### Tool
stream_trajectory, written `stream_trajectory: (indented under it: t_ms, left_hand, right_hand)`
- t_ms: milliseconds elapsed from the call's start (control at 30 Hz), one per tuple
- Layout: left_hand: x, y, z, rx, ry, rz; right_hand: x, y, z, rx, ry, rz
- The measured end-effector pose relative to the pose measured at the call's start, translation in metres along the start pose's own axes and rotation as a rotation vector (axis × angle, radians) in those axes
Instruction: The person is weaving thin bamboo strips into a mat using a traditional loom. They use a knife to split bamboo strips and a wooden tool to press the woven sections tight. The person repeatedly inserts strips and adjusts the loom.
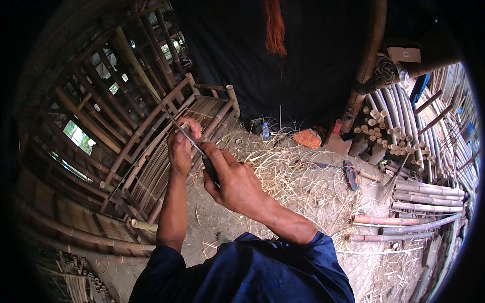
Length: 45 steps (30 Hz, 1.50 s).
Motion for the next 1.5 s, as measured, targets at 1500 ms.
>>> stream_trajectory:
  t_ms: [1500]
  left_hand:
    - [-0.043,-0.166,0.122,-0.436,-0.759,-0.293]
  right_hand:
    - [0.000,0.015,-0.015,-0.257,0.133,-0.065]
Point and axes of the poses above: each hand's wrist, its own y-axis away from the middle knuckle, its own x-axis out of the back of the hand, z = x × y, the point moved 2 cm from there along -y, towards the middle knuckle, and after that the axes turned 11 degrees about -x, right-handed, at the moved point
